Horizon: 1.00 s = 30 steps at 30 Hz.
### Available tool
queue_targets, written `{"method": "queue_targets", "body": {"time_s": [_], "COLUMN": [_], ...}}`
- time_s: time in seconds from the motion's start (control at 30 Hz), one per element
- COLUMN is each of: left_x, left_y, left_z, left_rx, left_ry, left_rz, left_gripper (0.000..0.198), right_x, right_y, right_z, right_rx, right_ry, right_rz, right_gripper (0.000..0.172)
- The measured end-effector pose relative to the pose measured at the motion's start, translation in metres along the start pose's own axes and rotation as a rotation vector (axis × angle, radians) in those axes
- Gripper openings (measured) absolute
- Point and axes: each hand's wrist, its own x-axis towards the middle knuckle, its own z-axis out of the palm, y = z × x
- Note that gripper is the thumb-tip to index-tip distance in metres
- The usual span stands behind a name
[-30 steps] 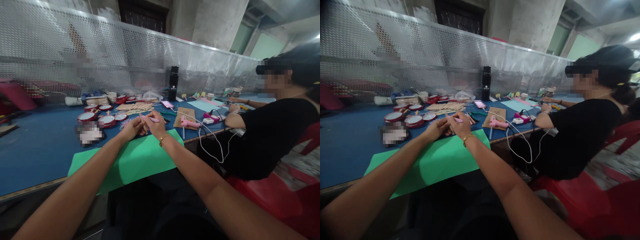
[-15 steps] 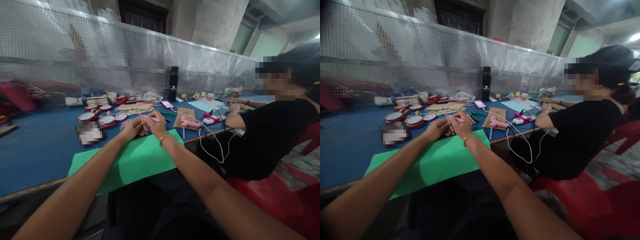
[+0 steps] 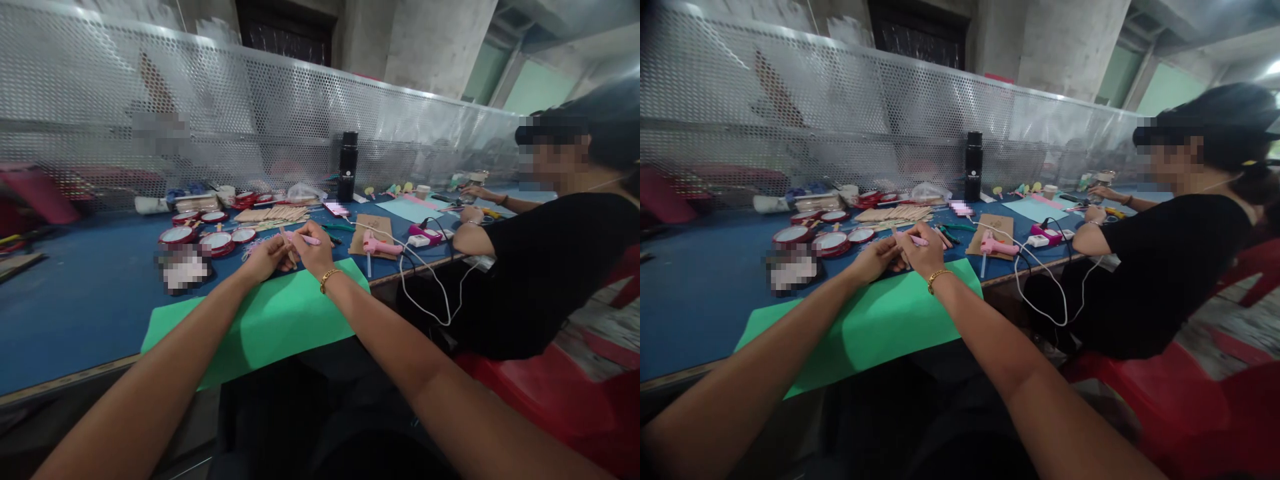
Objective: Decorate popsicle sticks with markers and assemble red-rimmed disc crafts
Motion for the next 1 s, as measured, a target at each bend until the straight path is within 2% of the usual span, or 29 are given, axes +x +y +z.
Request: {"method": "queue_targets", "body": {"time_s": [0.2,0.37,0.47,0.63,0.77,0.93,1.0], "left_x": [-0.0003,-0.0005,-0.0004,0.0003,-0.0001,-0.0016,-0.0021], "left_y": [0.0000,0.0006,0.0005,-0.0014,-0.0025,-0.0012,-0.0004], "left_z": [0.0007,0.0009,0.0003,-0.0002,-0.0005,-0.0013,-0.0016], "left_rx": [0.006,0.001,0.003,-0.013,-0.034,-0.027,-0.013], "left_ry": [0.008,0.012,0.016,0.030,0.047,0.038,0.031], "left_rz": [-0.008,-0.014,-0.018,-0.027,-0.032,-0.046,-0.049], "left_gripper": [0.042,0.041,0.042,0.046,0.049,0.052,0.052], "right_x": [-0.0010,-0.0013,0.0000,0.0007,0.0001,0.0000,0.0005], "right_y": [-0.0002,-0.0001,0.0041,0.0064,0.0034,0.0042,0.0045], "right_z": [-0.0007,-0.0001,0.0003,0.0011,0.0018,0.0027,0.0027], "right_rx": [0.007,0.027,0.025,0.086,0.151,0.171,0.181], "right_ry": [0.037,-0.002,0.045,0.048,0.012,0.064,0.074], "right_rz": [0.010,0.005,0.033,0.034,0.018,0.075,0.090], "right_gripper": [0.020,0.021,0.020,0.010,0.014,0.010,0.016]}}
